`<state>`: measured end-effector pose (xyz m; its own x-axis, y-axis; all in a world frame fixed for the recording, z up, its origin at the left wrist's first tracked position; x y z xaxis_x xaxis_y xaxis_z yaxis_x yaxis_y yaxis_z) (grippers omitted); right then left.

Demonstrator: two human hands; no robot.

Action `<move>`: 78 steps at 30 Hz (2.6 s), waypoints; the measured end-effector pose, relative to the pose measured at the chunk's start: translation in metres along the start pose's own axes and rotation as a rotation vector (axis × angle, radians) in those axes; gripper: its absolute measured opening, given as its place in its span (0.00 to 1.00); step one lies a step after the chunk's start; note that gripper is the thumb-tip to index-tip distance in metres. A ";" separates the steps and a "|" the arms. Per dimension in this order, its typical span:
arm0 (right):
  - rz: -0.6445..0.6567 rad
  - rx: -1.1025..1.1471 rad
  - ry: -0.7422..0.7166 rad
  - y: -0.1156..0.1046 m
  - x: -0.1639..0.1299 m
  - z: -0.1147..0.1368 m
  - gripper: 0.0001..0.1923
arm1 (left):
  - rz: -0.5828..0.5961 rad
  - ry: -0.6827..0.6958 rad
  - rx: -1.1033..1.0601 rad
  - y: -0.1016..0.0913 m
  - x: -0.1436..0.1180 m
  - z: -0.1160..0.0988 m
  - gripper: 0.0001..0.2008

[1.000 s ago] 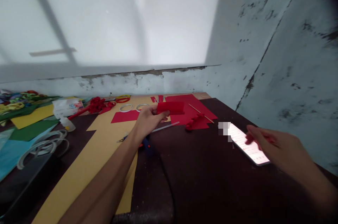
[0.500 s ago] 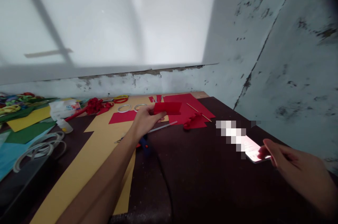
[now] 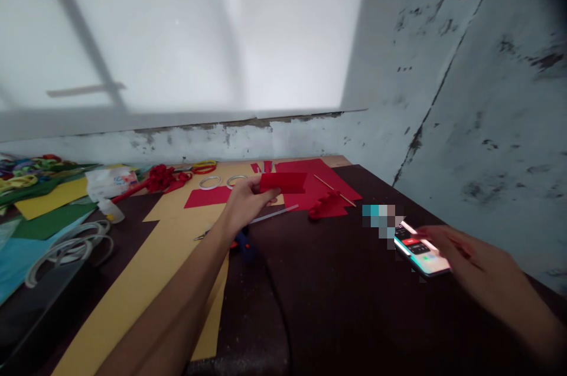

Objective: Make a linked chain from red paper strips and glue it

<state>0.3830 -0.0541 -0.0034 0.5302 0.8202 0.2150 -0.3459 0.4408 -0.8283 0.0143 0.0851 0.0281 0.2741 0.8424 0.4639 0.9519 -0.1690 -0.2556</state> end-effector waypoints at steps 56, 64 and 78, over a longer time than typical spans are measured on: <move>1.144 1.227 0.017 0.136 -0.003 0.214 0.22 | -0.159 -0.039 -0.196 -0.003 0.000 0.004 0.16; 0.916 1.163 -0.042 0.130 -0.003 0.211 0.15 | -0.213 -0.048 -0.212 -0.007 -0.002 0.001 0.16; 1.120 0.927 -0.292 0.132 -0.032 0.228 0.17 | -0.175 0.011 -0.275 0.000 -0.003 -0.001 0.17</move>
<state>0.1442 0.0608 -0.0017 -0.4711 0.8751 -0.1102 -0.8781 -0.4772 -0.0354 0.0136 0.0822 0.0278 0.1028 0.8656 0.4901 0.9857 -0.1548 0.0667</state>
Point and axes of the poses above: each hand's wrist, its own x-axis towards the middle knuckle, its own y-axis out of the palm, z = x × y, the point moved 9 cm from there along x, towards the middle knuckle, and after that the axes turned 15 degrees about y, right-handed, at the moved point
